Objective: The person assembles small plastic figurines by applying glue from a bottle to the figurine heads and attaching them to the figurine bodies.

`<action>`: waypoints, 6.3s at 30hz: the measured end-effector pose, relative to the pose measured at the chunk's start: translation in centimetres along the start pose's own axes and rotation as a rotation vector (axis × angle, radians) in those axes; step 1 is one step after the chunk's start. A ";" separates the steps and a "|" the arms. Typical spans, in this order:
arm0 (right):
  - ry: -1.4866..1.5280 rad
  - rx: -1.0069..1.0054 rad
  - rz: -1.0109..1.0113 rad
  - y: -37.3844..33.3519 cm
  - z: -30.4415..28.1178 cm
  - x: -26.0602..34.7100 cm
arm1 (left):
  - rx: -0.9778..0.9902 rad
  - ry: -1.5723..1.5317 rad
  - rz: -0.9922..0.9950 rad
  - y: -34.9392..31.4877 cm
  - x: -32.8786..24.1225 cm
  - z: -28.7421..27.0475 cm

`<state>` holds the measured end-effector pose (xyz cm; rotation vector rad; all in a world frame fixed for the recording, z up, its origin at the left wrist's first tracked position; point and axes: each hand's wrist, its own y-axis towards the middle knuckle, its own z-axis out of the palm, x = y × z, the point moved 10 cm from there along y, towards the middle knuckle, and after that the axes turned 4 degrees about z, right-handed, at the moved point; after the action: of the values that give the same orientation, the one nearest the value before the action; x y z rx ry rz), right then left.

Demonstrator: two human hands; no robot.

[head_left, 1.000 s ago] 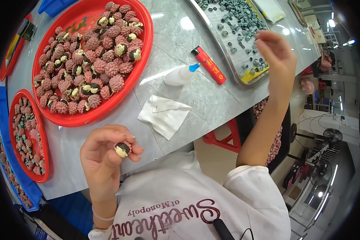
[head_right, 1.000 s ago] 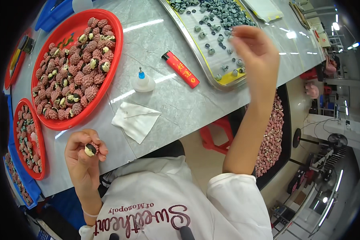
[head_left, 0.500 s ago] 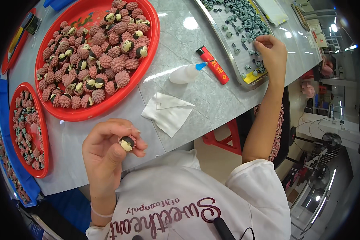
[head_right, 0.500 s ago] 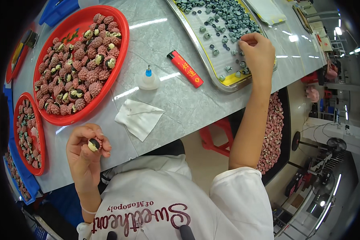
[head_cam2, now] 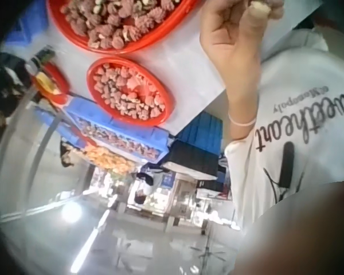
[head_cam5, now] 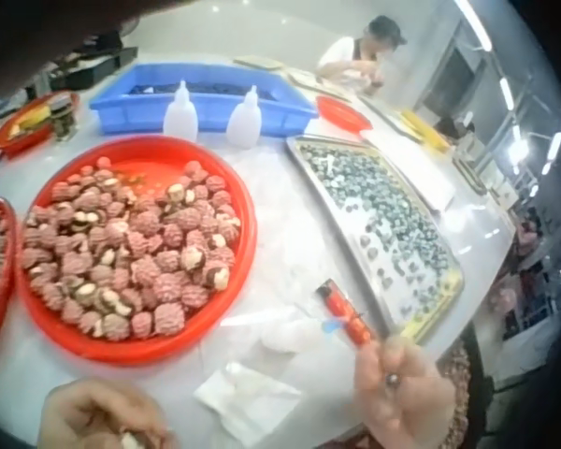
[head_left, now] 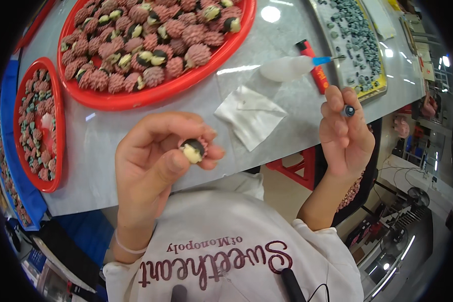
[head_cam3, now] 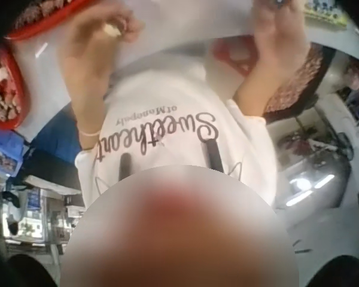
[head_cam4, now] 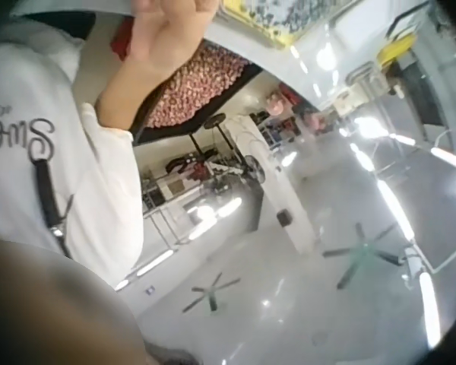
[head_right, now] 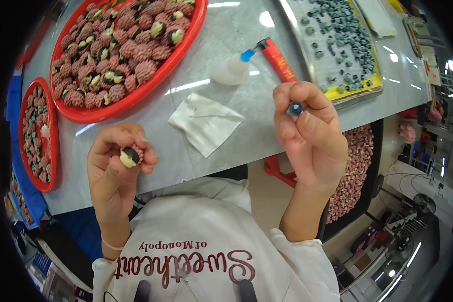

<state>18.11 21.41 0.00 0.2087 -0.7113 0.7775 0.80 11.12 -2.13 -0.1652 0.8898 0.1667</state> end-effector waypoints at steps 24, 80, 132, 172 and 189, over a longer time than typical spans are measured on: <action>-0.299 -0.032 0.095 1.5 5.2 -5.6 | -0.013 0.075 -0.023 -0.2 0.2 0.1; -1.480 -0.035 -0.502 1.1 11.7 -1.6 | -0.360 1.862 0.184 -1.0 -17.4 -14.0; -1.183 -0.212 -0.312 -1.0 3.9 2.9 | 0.022 0.094 0.048 0.1 -0.7 0.0; -1.514 0.128 -0.587 -1.9 12.2 1.6 | 0.005 0.138 0.073 0.0 -0.7 -0.7; -1.050 -0.389 -0.339 2.7 1.7 2.2 | 0.026 0.096 0.079 0.2 -0.7 0.0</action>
<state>16.44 23.84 2.44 0.3738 -1.7441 0.1378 0.35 11.28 -1.57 -0.1148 0.9942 0.2223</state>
